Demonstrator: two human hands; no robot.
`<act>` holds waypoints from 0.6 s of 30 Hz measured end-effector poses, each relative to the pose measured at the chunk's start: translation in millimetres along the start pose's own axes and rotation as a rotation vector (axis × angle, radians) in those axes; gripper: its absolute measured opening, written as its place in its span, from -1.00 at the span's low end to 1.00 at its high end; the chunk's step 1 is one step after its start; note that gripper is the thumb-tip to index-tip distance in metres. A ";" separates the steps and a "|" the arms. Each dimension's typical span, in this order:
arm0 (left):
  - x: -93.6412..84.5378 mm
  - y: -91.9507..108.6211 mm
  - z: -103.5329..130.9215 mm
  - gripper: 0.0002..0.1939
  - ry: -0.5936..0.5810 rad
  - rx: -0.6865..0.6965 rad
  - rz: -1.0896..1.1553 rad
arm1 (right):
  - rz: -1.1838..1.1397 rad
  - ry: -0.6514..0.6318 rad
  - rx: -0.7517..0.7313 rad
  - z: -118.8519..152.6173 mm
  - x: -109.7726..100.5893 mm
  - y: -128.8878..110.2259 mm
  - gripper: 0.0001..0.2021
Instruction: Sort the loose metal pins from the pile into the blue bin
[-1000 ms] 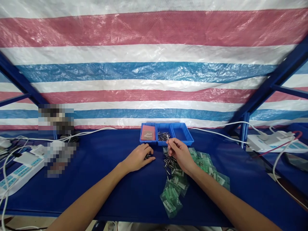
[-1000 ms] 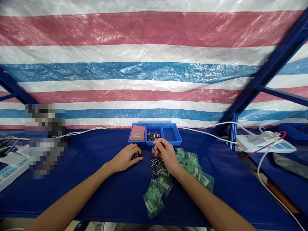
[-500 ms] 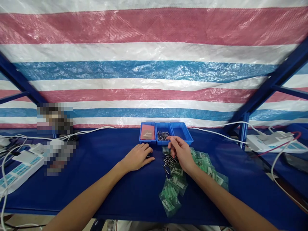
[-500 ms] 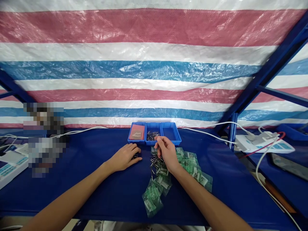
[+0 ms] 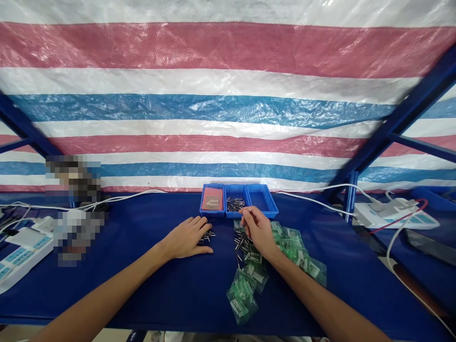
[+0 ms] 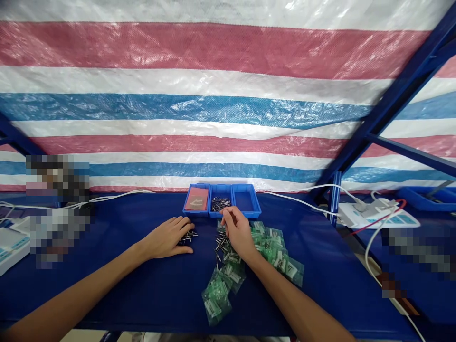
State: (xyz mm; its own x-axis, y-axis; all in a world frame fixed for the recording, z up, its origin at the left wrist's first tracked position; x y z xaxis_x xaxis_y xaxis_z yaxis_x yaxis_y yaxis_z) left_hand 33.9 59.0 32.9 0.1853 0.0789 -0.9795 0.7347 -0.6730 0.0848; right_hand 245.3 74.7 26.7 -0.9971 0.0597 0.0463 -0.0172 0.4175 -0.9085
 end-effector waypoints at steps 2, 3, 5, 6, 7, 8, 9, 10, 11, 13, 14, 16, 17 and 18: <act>0.6 -4.1 0.8 -0.40 0.001 -0.030 0.017 | 0.021 -0.017 -0.003 1.3 0.4 0.5 -0.60; 1.3 -5.2 0.8 -0.44 -0.005 -0.045 0.023 | 0.040 -0.029 -0.004 2.1 0.5 1.3 -0.60; 3.6 -6.4 0.3 -0.52 -0.029 -0.086 0.048 | 0.098 -0.059 -0.010 3.6 0.6 2.4 -0.62; 4.9 -6.8 -0.2 -0.56 -0.042 -0.112 0.065 | 0.138 -0.075 -0.020 4.1 0.7 2.0 -0.64; 6.1 -7.0 -0.7 -0.59 -0.055 -0.138 0.083 | 0.186 -0.094 -0.037 4.5 1.2 0.7 -0.66; 7.4 -6.9 -1.3 -0.62 -0.064 -0.160 0.099 | 0.241 -0.117 -0.062 4.7 2.2 -1.7 -0.69; 8.6 -6.3 -2.1 -0.64 -0.071 -0.177 0.110 | 0.297 -0.146 -0.095 4.8 4.1 -4.8 -0.72; 9.6 -5.3 -3.2 -0.66 -0.075 -0.189 0.117 | 0.351 -0.184 -0.133 5.1 7.4 -8.3 -0.76; 10.5 -3.9 -4.5 -0.68 -0.076 -0.194 0.122 | 0.401 -0.230 -0.176 5.8 11.7 -11.7 -0.78; 11.8 -0.3 -8.5 -0.71 -0.076 -0.193 0.125 | 0.484 -0.333 -0.258 8.4 21.8 -16.3 -0.82; 12.1 2.2 -10.9 -0.73 -0.076 -0.185 0.125 | 0.521 -0.383 -0.294 10.3 26.8 -17.2 -0.83; 12.4 7.1 -16.5 -0.75 -0.077 -0.171 0.126 | 0.591 -0.472 -0.351 14.6 35.3 -16.3 -0.87; 12.7 9.8 -19.2 -0.76 -0.080 -0.160 0.129 | 0.625 -0.513 -0.376 16.9 39.2 -15.2 -0.89; 13.0 12.2 -21.7 -0.77 -0.082 -0.152 0.129 | 0.656 -0.551 -0.397 19.1 42.8 -13.8 -0.91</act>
Point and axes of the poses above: each hand's wrist, its own z-axis away from the middle knuckle, its own x-axis out of the palm, y = z × x, the point moved 9 cm from there along -z, towards the middle knuckle, and after that the axes turned 14 degrees about -x, right-handed, at the moved point
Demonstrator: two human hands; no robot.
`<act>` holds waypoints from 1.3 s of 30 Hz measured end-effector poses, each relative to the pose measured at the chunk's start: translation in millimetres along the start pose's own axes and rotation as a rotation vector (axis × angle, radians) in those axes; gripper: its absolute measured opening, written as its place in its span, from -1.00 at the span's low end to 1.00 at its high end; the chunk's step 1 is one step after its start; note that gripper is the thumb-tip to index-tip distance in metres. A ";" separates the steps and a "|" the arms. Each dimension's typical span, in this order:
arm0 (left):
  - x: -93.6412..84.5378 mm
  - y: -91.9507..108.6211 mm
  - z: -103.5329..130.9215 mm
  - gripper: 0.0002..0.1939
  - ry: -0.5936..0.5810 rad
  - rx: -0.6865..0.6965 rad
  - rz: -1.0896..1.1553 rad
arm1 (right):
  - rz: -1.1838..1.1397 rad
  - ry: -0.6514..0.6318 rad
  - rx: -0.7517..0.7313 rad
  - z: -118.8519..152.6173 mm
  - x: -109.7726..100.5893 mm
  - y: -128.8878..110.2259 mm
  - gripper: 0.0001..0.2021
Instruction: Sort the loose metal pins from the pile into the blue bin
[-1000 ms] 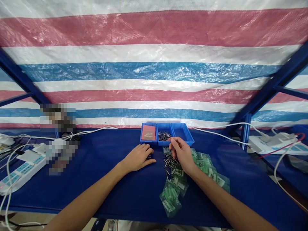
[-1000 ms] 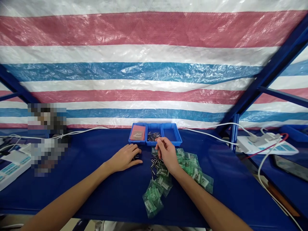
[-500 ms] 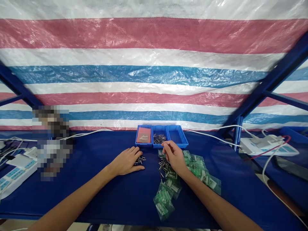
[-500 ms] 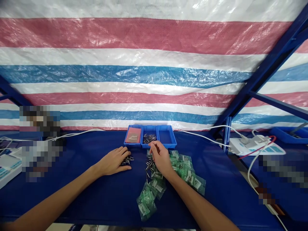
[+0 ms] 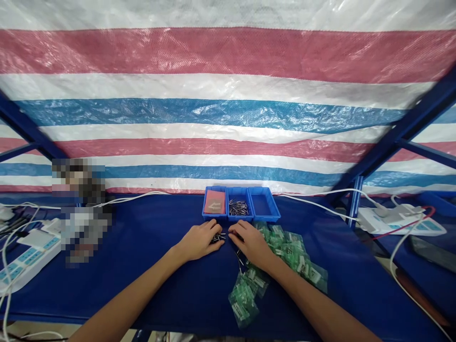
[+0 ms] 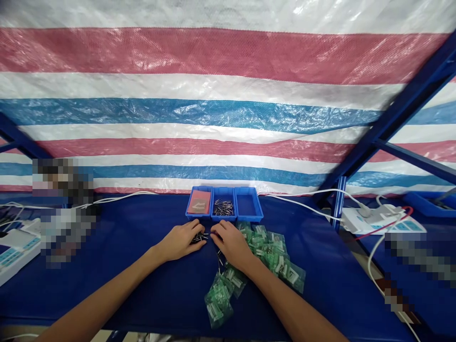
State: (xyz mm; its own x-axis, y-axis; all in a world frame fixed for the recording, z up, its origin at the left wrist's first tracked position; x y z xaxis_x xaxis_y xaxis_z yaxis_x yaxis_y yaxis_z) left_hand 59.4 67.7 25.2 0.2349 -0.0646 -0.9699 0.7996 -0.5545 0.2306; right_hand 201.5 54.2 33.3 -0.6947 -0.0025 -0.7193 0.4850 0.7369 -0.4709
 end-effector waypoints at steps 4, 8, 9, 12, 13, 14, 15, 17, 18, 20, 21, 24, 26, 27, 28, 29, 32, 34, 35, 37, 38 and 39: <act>1.4 4.8 -5.3 -0.78 0.012 -0.002 0.011 | 0.105 -0.098 -0.043 -1.1 11.0 -2.8 -0.93; 2.2 3.3 -5.0 -0.80 0.043 -0.027 0.038 | 0.164 -0.135 -0.048 -3.1 15.4 -2.7 -0.93; 1.9 3.0 -4.6 -0.81 0.052 -0.030 0.047 | 0.174 -0.140 -0.055 -3.5 16.4 -3.0 -0.92; 0.5 2.4 -4.1 -0.83 0.075 -0.036 0.062 | 0.199 -0.123 -0.066 -4.5 17.4 -3.1 -0.88; 0.4 2.2 -4.1 -0.84 0.077 -0.037 0.063 | 0.203 -0.111 -0.063 -4.9 17.4 -2.6 -0.87; 0.5 2.0 -4.3 -0.84 0.078 -0.038 0.062 | 0.207 -0.106 -0.054 -5.3 17.7 -1.6 -0.86; 1.0 1.9 -4.5 -0.85 0.076 -0.039 0.060 | 0.208 -0.104 -0.052 -5.8 18.4 -1.1 -0.86; 2.2 1.7 -4.5 -0.85 0.078 -0.040 0.054 | 0.199 -0.110 -0.064 -7.3 20.0 -1.5 -0.85; 3.0 1.6 -4.4 -0.85 0.081 -0.041 0.050 | 0.194 -0.108 -0.074 -8.1 19.9 -2.1 -0.86; 2.7 0.5 -3.9 -0.86 0.111 -0.052 0.039 | 0.185 -0.118 -0.098 -9.6 20.6 -3.6 -0.86; 3.6 0.2 -3.6 -0.87 0.114 -0.054 0.036 | 0.179 -0.128 -0.098 -10.0 21.1 -3.4 -0.86; 5.4 -0.8 -3.2 -0.90 0.119 -0.053 0.051 | 0.162 -0.149 -0.084 -10.6 22.0 -2.1 -0.86; 5.9 -1.6 -3.2 -0.92 0.116 -0.050 0.073 | 0.155 -0.153 -0.083 -10.7 22.2 -2.4 -0.86; 5.8 -2.1 -3.2 -0.92 0.117 -0.049 0.083 | 0.150 -0.155 -0.084 -10.5 22.2 -2.6 -0.85; 5.5 -2.6 -3.2 -0.93 0.119 -0.050 0.092 | 0.146 -0.154 -0.085 -10.3 22.2 -2.7 -0.85; 5.0 -3.1 -3.0 -0.93 0.123 -0.051 0.099 | 0.142 -0.153 -0.084 -9.9 22.1 -2.6 -0.85; 3.5 -3.5 -1.6 -0.92 0.133 -0.049 0.115 | 0.135 -0.147 -0.081 -8.3 20.6 -1.7 -0.86; 3.0 -3.6 -0.6 -0.91 0.136 -0.050 0.122 | 0.131 -0.142 -0.082 -7.0 18.9 -1.7 -0.87; 2.9 -3.9 -0.2 -0.90 0.137 -0.054 0.124 | 0.128 -0.137 -0.082 -6.3 17.5 -1.9 -0.87; 3.3 -4.5 0.4 -0.88 0.135 -0.061 0.124 | 0.132 -0.129 -0.086 -5.0 14.6 -3.5 -0.87; 3.7 -4.6 0.7 -0.87 0.131 -0.062 0.122 | 0.136 -0.130 -0.086 -4.5 13.6 -4.3 -0.88; 4.1 -4.6 0.9 -0.87 0.127 -0.061 0.118 | 0.141 -0.131 -0.085 -4.0 12.8 -5.3 -0.89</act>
Point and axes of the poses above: each hand's wrist, its own z-axis away from the middle knuckle, its own x-axis out of the palm, y = z × x, the point moved 9 cm from there along -z, towards the middle knuckle, and after that the axes turned 14 degrees about -x, right-handed, at the moved point
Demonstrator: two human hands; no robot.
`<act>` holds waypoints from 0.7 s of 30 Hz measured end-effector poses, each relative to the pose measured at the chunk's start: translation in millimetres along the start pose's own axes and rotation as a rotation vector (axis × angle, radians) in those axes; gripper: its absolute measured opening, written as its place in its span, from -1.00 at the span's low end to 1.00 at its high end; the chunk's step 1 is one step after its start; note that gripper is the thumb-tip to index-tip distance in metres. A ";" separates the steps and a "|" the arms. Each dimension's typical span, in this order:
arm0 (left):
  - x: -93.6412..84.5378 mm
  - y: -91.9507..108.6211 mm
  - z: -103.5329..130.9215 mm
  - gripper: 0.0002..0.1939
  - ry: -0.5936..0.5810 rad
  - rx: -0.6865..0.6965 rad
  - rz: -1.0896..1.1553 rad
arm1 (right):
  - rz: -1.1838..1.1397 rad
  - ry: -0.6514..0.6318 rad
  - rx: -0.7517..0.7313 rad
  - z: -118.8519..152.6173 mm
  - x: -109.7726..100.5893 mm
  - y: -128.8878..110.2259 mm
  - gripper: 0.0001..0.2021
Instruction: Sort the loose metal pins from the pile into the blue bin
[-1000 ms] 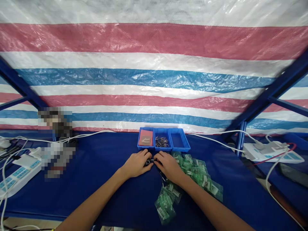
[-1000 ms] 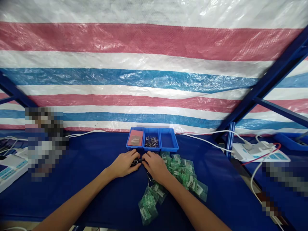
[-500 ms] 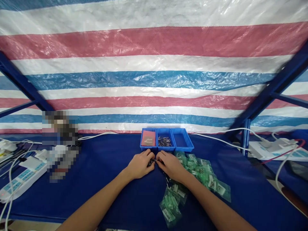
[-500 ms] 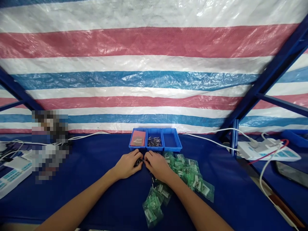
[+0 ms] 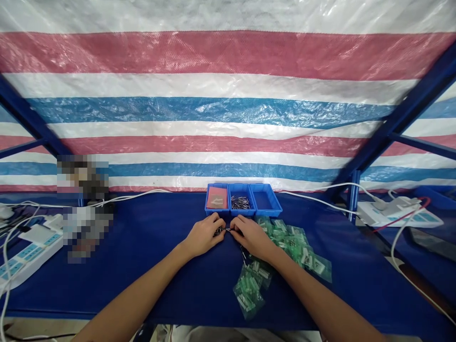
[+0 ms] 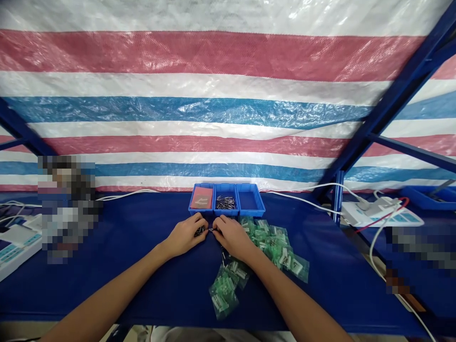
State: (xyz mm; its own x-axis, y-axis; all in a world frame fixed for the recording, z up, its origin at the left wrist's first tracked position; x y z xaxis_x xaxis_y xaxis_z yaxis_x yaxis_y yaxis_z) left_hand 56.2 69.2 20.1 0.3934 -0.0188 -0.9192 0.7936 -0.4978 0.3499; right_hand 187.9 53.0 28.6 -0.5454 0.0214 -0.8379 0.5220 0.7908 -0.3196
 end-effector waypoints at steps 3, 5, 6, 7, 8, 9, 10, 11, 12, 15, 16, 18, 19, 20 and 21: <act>-0.3 0.2 0.7 -0.87 -0.003 0.005 -0.014 | 0.010 -0.007 0.008 0.6 -1.0 -1.9 -0.92; -1.4 0.4 0.8 -0.87 -0.004 0.005 -0.012 | 0.010 -0.013 0.016 0.6 -0.4 -2.0 -0.95; -1.8 0.7 0.8 -0.88 -0.007 0.005 -0.008 | 0.010 -0.019 0.019 0.6 0.2 -1.8 -0.95; -2.0 1.1 0.8 -0.88 -0.013 0.007 -0.004 | 0.010 -0.025 0.020 0.6 0.9 -1.5 -0.96; -2.0 1.5 0.7 -0.89 -0.019 0.008 0.000 | 0.010 -0.031 0.018 0.6 1.6 -1.2 -0.96; -1.9 1.9 0.6 -0.89 -0.023 0.009 0.001 | 0.010 -0.037 0.015 0.7 2.2 -1.0 -0.96; -1.7 2.2 0.4 -0.89 -0.026 0.010 0.002 | 0.011 -0.039 0.010 0.7 2.6 -0.9 -0.95; -1.5 2.3 0.3 -0.89 -0.026 0.010 0.003 | 0.012 -0.040 0.003 0.7 2.7 -0.9 -0.94; -1.6 2.2 0.2 -0.88 -0.022 0.010 0.004 | 0.015 -0.038 -0.003 0.7 2.5 -1.1 -0.93; -1.4 2.5 0.3 -0.86 -0.010 0.023 0.015 | 0.031 -0.032 -0.015 0.2 1.8 -1.8 -0.89; -1.3 2.7 0.4 -0.85 -0.008 0.029 0.017 | 0.036 -0.031 -0.016 0.0 1.6 -2.0 -0.88; -1.3 3.0 0.6 -0.84 -0.005 0.037 0.018 | 0.042 -0.031 -0.012 -0.2 1.8 -1.9 -0.87; -1.6 2.7 0.5 -0.84 -0.002 0.035 0.016 | 0.042 -0.030 -0.010 -0.2 2.0 -1.8 -0.86; -1.8 2.4 0.4 -0.84 -0.002 0.031 0.015 | 0.039 -0.027 -0.005 -0.1 2.3 -1.3 -0.86; -2.1 1.9 0.3 -0.84 -0.001 0.025 0.015 | 0.034 -0.022 0.002 0.1 2.7 -0.5 -0.85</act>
Point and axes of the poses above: each hand's wrist, its own z-axis away from the middle knuckle, its own x-axis out of the palm, y = z × x, the point moved 9 cm from there along -z, towards the middle knuckle, and after that the axes turned 14 degrees about -x, right-handed, at the moved point
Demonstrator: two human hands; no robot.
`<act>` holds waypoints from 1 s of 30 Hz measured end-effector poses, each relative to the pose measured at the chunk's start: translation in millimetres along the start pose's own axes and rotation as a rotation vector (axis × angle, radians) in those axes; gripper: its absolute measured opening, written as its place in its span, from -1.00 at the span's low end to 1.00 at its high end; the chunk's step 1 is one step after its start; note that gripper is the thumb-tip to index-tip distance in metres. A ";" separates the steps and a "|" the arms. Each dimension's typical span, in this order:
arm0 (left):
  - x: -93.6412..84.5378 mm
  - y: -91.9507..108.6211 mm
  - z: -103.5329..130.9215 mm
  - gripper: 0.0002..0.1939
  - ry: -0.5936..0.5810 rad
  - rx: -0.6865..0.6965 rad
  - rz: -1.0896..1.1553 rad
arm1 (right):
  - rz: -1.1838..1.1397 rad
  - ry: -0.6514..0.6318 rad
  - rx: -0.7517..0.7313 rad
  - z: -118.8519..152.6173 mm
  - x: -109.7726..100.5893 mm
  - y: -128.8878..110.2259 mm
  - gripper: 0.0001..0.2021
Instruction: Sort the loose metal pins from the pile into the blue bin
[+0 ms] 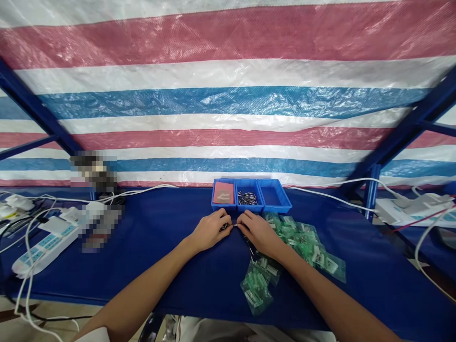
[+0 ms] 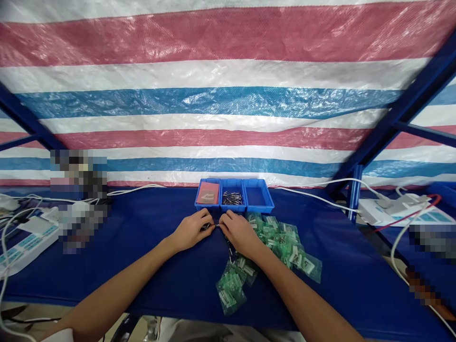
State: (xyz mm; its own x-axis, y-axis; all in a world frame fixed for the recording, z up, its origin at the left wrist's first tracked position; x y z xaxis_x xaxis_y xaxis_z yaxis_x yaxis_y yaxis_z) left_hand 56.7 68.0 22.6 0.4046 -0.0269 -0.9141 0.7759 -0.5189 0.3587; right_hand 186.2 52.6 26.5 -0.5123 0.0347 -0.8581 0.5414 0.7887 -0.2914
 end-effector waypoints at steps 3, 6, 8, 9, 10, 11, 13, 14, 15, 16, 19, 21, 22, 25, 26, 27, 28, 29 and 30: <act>0.7 -1.0 -0.1 -0.86 -0.009 -0.010 0.011 | -0.016 0.010 0.019 1.0 1.8 2.8 -0.85; 1.0 -2.5 -0.3 -0.87 0.000 -0.017 0.027 | -0.035 0.020 0.024 2.1 3.0 4.8 -0.85; 1.4 -3.4 -0.5 -0.87 0.007 -0.019 0.033 | -0.050 0.026 0.016 2.5 3.2 5.0 -0.85; 1.6 -3.8 -0.5 -0.87 0.009 -0.020 0.035 | -0.058 0.029 0.010 2.6 3.1 4.7 -0.85; 1.7 -4.0 -0.5 -0.88 0.009 -0.020 0.037 | -0.067 0.032 0.002 2.6 2.9 4.3 -0.85; 1.7 -4.1 -0.5 -0.88 0.007 -0.019 0.040 | -0.077 0.035 -0.006 2.6 2.8 3.9 -0.84; 1.3 -3.6 -0.3 -0.88 0.003 -0.014 0.048 | -0.098 0.039 -0.018 2.4 2.9 3.1 -0.84; 0.9 -3.2 -0.2 -0.88 0.001 -0.012 0.052 | -0.107 0.041 -0.022 2.3 3.0 2.8 -0.84; 0.4 -2.9 -0.1 -0.88 0.001 -0.010 0.056 | -0.114 0.043 -0.023 2.1 3.1 2.8 -0.84; -0.1 -2.6 -0.1 -0.88 0.002 -0.009 0.061 | -0.121 0.046 -0.022 2.0 3.0 3.0 -0.85; -0.8 -2.0 -0.3 -0.91 0.006 -0.010 0.070 | -0.133 0.065 -0.005 1.8 1.4 4.3 -0.86; -0.7 -2.3 -0.6 -0.92 0.011 -0.014 0.072 | -0.134 0.078 0.005 1.5 -0.3 4.6 -0.85; -0.7 -2.5 -0.7 -0.93 0.015 -0.017 0.072 | -0.134 0.084 0.008 1.4 -1.3 4.4 -0.85; -1.1 -3.1 -0.9 -0.95 0.025 -0.022 0.069 | -0.124 0.107 0.022 1.7 -5.1 3.9 -0.86; -1.5 -3.2 -0.9 -0.95 0.028 -0.023 0.069 | -0.117 0.115 0.030 2.1 -6.4 4.1 -0.86; -1.8 -3.3 -0.9 -0.95 0.030 -0.024 0.068 | -0.110 0.126 0.040 2.8 -8.0 4.7 -0.86; -2.1 -3.4 -0.9 -0.96 0.032 -0.025 0.067 | -0.105 0.140 0.053 3.6 -9.8 5.6 -0.86; -2.3 -3.5 -0.8 -0.96 0.033 -0.026 0.066 | -0.102 0.159 0.067 4.5 -11.9 6.8 -0.85; -2.5 -3.5 -0.6 -0.96 0.034 -0.025 0.064 | -0.102 0.182 0.083 5.6 -14.3 8.4 -0.85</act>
State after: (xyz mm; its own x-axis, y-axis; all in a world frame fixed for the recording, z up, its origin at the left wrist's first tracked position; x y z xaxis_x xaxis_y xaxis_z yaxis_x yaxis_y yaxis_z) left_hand 53.3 70.5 23.7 0.4698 -0.0297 -0.8823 0.7599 -0.4951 0.4213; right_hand 201.8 55.3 33.9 -0.6748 0.0734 -0.7344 0.5300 0.7407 -0.4129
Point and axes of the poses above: each hand's wrist, its own z-axis away from the middle knuckle, its own x-axis out of the palm, y = z × x, the point moved 9 cm from there along -z, towards the middle knuckle, and after that the axes turned 14 degrees about -x, right-handed, at the moved point
